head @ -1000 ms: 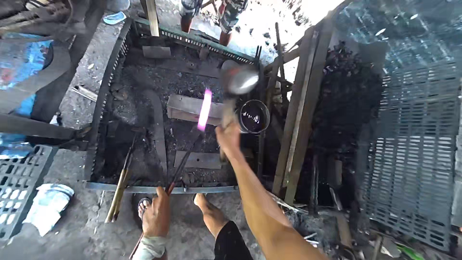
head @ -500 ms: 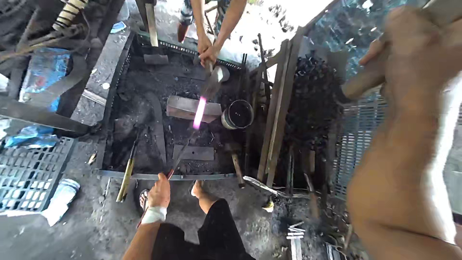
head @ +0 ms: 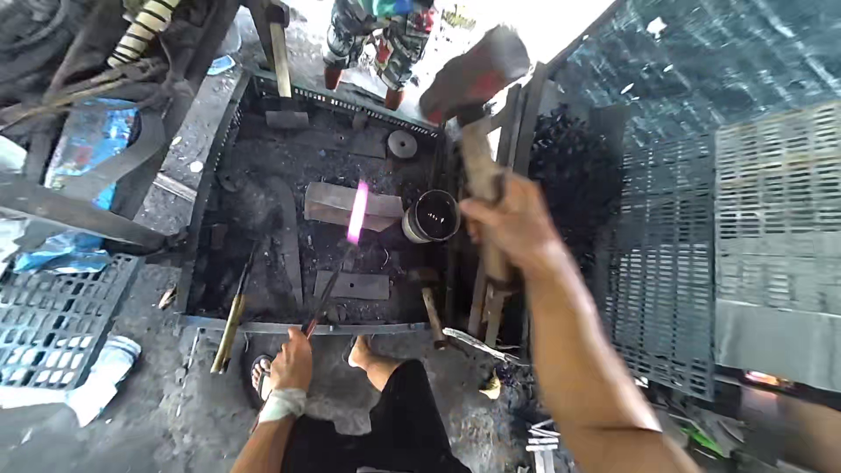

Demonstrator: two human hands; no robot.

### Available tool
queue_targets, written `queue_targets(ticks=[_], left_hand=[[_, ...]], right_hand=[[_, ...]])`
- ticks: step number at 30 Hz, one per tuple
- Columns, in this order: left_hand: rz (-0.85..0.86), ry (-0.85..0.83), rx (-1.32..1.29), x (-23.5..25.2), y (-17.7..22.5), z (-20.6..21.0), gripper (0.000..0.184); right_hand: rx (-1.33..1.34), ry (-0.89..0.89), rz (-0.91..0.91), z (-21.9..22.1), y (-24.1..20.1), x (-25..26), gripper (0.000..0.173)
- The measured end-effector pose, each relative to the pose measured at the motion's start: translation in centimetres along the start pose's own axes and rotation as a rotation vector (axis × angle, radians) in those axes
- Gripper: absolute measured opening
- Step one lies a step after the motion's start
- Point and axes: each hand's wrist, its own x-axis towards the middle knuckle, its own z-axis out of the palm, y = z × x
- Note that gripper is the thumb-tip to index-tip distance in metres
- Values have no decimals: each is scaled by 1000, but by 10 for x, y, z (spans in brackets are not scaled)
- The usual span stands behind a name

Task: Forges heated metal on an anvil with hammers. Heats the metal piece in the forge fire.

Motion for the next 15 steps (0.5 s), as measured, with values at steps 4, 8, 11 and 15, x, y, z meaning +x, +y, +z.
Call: queue_targets(ticks=[4, 8, 11, 15], left_hand=[[8, -43, 56, 11, -6, 4, 59], [-50, -63, 117, 10, 2, 5, 57], [-46, 28, 103, 15, 4, 21, 47], [-21, 106, 120, 1, 1, 19, 36]], right_hand=[[-303, 307, -366, -91, -64, -21, 58], [-198, 640, -619, -45, -49, 40, 54], [-64, 563, -336, 112, 52, 65, 57], [294, -2, 236, 218, 159, 86, 34]])
